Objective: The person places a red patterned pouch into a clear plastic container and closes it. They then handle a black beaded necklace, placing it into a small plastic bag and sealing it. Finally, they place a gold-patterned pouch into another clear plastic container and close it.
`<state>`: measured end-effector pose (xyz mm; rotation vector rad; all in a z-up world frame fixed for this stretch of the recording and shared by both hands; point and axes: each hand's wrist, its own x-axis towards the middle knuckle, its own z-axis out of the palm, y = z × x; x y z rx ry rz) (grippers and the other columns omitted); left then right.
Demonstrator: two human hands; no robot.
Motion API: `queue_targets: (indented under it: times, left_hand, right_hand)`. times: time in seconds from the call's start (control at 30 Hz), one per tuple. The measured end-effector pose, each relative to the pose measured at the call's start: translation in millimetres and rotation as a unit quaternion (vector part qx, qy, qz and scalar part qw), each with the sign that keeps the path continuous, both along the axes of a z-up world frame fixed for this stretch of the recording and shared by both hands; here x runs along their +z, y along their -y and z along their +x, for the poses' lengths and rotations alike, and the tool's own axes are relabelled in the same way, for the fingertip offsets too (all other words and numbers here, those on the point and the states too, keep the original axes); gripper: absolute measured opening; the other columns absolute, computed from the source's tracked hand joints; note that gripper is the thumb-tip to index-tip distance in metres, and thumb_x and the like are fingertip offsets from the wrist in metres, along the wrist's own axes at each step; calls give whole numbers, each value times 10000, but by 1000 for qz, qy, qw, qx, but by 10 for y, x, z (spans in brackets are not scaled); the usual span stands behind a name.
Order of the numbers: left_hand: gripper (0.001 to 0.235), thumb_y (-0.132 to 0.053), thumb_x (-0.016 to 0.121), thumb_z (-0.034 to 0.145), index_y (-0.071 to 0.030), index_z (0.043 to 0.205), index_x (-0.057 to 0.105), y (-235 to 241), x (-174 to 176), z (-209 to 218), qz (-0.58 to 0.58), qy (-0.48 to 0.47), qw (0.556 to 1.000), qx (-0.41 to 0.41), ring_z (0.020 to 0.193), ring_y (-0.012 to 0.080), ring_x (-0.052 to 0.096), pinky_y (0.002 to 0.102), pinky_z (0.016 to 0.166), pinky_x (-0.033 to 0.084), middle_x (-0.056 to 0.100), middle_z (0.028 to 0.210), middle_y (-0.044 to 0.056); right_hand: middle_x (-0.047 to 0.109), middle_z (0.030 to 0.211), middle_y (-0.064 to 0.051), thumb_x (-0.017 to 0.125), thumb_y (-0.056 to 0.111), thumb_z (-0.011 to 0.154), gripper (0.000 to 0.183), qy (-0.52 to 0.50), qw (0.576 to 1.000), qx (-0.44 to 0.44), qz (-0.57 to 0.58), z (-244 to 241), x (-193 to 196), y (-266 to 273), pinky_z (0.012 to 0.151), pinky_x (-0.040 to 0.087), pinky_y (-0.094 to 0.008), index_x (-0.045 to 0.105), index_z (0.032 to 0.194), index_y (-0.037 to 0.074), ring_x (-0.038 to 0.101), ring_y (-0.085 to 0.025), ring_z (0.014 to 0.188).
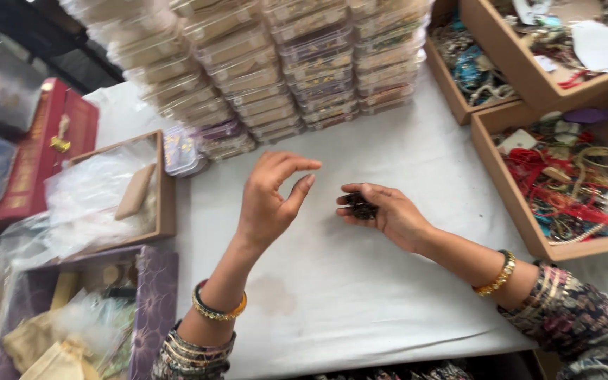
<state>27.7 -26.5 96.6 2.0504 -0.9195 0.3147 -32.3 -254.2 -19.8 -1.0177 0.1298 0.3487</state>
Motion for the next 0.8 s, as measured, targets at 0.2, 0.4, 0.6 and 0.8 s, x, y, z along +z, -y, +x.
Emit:
queue_targets:
  times: [0.2, 0.4, 0.6, 0.8]
  left_hand:
    - [136, -42, 758, 1001, -66, 1133, 735, -812, 961, -69, -8, 111, 993, 28, 1014, 201, 696, 345, 937, 535, 741, 1049, 58]
    - [206, -102, 754, 1005, -59, 1205, 728, -2190, 1351, -136, 63, 53, 981, 178, 948, 160, 718, 307, 884, 572, 753, 1020, 67]
    - [354, -226, 769, 874, -136, 1214, 728, -3588, 439, 567, 306, -47, 912, 269, 1067, 306, 685, 422, 927, 528, 729, 1141, 126]
    - [511, -184, 807, 809, -127, 1285, 631, -3762, -446, 1506, 273, -55, 856, 435, 1174, 366, 600, 446, 972, 473, 637, 1246, 192]
  right_hand:
    - [625, 1322, -221, 373, 268, 1067, 484, -45, 998, -34, -40, 2, 121, -40, 1035, 506, -416, 531, 1377, -69, 648, -308, 1196]
    - [569, 1375, -267, 311, 221, 1084, 489, -80, 991, -57, -96, -39, 375, -181, 1050, 472, -420, 467, 1413, -106, 591, -359, 1275]
    - [529, 1401, -304, 299, 198, 1106, 478, -60, 986, -63, -143, -36, 399, -284, 1117, 471, -443, 429, 1426, -132, 562, -385, 1293]
    - [523, 1402, -310, 272, 234, 1118, 518, -51, 976, -73, -198, -33, 343, -302, 1097, 482, -436, 384, 1481, -118, 560, -383, 1298]
